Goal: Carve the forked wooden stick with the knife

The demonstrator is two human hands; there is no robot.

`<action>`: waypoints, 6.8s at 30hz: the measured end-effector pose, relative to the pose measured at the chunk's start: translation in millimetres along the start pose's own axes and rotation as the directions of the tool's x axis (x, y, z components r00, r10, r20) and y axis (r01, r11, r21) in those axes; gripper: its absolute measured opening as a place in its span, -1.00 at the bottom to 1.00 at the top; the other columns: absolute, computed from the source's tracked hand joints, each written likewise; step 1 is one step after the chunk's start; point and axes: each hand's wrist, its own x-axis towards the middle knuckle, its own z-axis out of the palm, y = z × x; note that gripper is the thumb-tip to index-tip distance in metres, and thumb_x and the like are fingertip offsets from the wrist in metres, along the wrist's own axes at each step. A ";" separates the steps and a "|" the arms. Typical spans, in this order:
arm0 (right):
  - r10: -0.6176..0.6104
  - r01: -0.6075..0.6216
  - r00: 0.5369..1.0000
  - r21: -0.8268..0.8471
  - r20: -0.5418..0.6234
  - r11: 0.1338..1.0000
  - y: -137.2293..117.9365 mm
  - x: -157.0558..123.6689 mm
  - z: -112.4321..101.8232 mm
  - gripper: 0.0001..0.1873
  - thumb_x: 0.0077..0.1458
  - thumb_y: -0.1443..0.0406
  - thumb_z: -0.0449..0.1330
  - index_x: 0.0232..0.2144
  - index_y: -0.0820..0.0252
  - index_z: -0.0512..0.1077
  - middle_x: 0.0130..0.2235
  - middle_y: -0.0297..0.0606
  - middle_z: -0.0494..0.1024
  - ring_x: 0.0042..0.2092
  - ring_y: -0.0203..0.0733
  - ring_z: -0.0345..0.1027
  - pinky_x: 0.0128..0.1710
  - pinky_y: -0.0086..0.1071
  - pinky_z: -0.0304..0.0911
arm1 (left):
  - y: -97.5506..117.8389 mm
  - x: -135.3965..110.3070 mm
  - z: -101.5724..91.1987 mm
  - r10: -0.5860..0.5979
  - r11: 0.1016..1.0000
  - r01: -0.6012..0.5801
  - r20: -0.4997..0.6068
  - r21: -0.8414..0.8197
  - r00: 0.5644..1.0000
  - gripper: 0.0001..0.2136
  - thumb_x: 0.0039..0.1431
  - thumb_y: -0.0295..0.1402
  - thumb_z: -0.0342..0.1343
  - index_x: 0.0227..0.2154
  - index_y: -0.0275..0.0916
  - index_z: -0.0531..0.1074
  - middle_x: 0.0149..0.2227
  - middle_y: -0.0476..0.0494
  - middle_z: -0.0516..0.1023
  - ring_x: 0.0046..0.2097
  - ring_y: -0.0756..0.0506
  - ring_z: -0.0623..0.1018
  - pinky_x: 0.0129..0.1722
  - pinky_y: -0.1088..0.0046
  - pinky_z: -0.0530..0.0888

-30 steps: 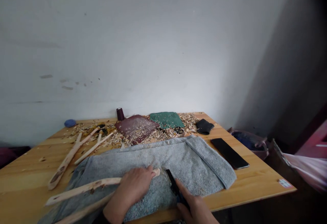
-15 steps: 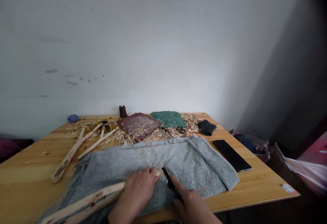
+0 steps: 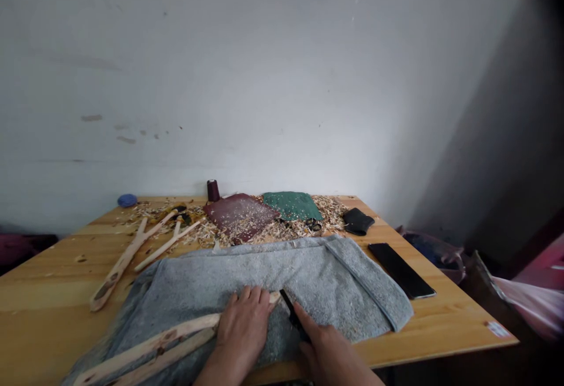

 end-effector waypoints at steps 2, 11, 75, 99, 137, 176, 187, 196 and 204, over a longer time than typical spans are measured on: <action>-0.004 0.004 1.000 0.008 -0.008 1.000 1.2 -0.5 -0.1 -0.23 0.03 0.49 0.03 0.31 0.31 0.03 -0.11 0.10 0.59 -0.07 0.04 0.50 -0.07 -0.25 0.34 | 0.4 -0.3 3.0 -0.004 1.000 0.004 -0.022 -0.001 1.000 -0.80 0.30 -0.41 -0.05 -0.22 -0.16 0.50 -0.22 -0.10 0.55 -0.11 -0.23 0.50 -0.17 0.17 0.41; -0.031 0.031 1.000 0.020 -0.007 0.999 4.3 0.2 4.6 -0.22 0.03 0.48 0.04 0.32 0.31 0.00 -0.10 0.08 0.59 -0.07 0.02 0.49 -0.07 -0.27 0.34 | 0.6 -5.3 5.3 -0.008 1.000 0.009 -0.083 0.008 0.997 -0.81 0.31 -0.36 -0.03 -0.15 -0.14 0.48 -0.21 -0.07 0.56 -0.11 -0.21 0.50 -0.17 0.19 0.40; 0.048 -0.019 0.994 -0.289 0.094 0.957 -16.5 0.6 0.6 -0.14 -0.02 0.59 -0.01 0.34 0.27 -0.07 -0.16 0.09 0.60 -0.14 0.13 0.52 -0.20 -0.13 0.41 | -3.3 -4.8 11.1 0.045 0.999 -0.045 -0.051 -0.005 0.998 -0.78 0.31 -0.39 -0.04 -0.09 -0.19 0.47 -0.15 -0.10 0.57 -0.05 -0.17 0.49 -0.14 0.27 0.40; 0.111 -0.070 0.988 -0.318 0.112 0.945 -27.8 -2.2 0.9 -0.16 -0.02 0.62 -0.04 0.33 0.30 -0.03 -0.17 0.08 0.61 -0.16 0.06 0.53 -0.24 -0.25 0.40 | -2.6 -4.9 8.4 0.047 0.999 -0.047 -0.060 0.004 0.997 -0.76 0.32 -0.38 -0.07 -0.12 -0.16 0.49 -0.17 -0.09 0.58 -0.08 -0.16 0.49 -0.18 0.30 0.38; -0.032 0.031 0.999 0.077 0.006 0.997 -1.4 -7.2 -12.6 -0.28 0.06 0.44 0.01 0.30 0.21 0.08 0.05 0.02 0.50 0.07 -0.02 0.38 0.07 -0.24 0.21 | -2.2 -3.2 7.1 0.048 0.999 -0.048 -0.036 0.005 0.998 -0.75 0.32 -0.37 -0.07 -0.09 -0.20 0.49 -0.09 -0.14 0.58 -0.03 -0.20 0.50 -0.09 0.23 0.43; -0.036 0.042 0.998 -0.160 0.044 0.986 -4.4 0.6 -12.9 -0.27 0.05 0.48 -0.01 0.30 0.21 0.09 -0.11 0.06 0.58 -0.10 0.04 0.49 -0.12 -0.24 0.32 | -2.6 -10.2 11.5 0.079 0.997 -0.078 -0.100 0.018 0.992 -0.75 0.32 -0.36 -0.07 -0.10 -0.16 0.49 -0.12 -0.11 0.58 -0.07 -0.17 0.51 -0.16 0.29 0.40; -0.053 0.061 0.997 0.153 -0.059 0.986 24.9 -8.6 12.5 -0.28 0.07 0.38 0.04 0.30 0.25 0.07 -0.03 0.04 0.55 0.01 -0.01 0.44 -0.02 -0.29 0.27 | -1.6 -5.9 1.3 -0.031 0.997 0.026 -0.064 -0.077 0.997 -0.77 0.32 -0.30 -0.10 -0.25 -0.18 0.47 -0.26 -0.13 0.53 -0.17 -0.15 0.50 -0.21 0.32 0.38; -0.002 0.007 0.999 0.140 -0.042 0.990 10.2 -4.3 8.1 -0.25 0.04 0.44 0.05 0.31 0.26 0.06 -0.07 0.04 0.58 -0.01 0.00 0.45 -0.02 -0.25 0.28 | -3.9 -0.5 0.9 0.008 0.998 -0.012 -0.082 -0.055 0.997 -0.75 0.32 -0.35 -0.12 -0.30 -0.16 0.49 -0.27 -0.11 0.51 -0.16 -0.15 0.48 -0.21 0.31 0.35; 0.056 -0.057 0.998 0.047 0.036 0.997 -5.9 -3.5 -2.4 -0.25 0.07 0.46 0.01 0.33 0.24 0.00 -0.02 0.06 0.54 0.02 0.01 0.43 0.00 -0.23 0.27 | -3.3 1.0 8.7 0.022 0.999 -0.025 -0.080 -0.038 0.997 -0.79 0.31 -0.35 -0.06 -0.28 -0.17 0.49 -0.24 -0.11 0.53 -0.13 -0.18 0.49 -0.18 0.27 0.38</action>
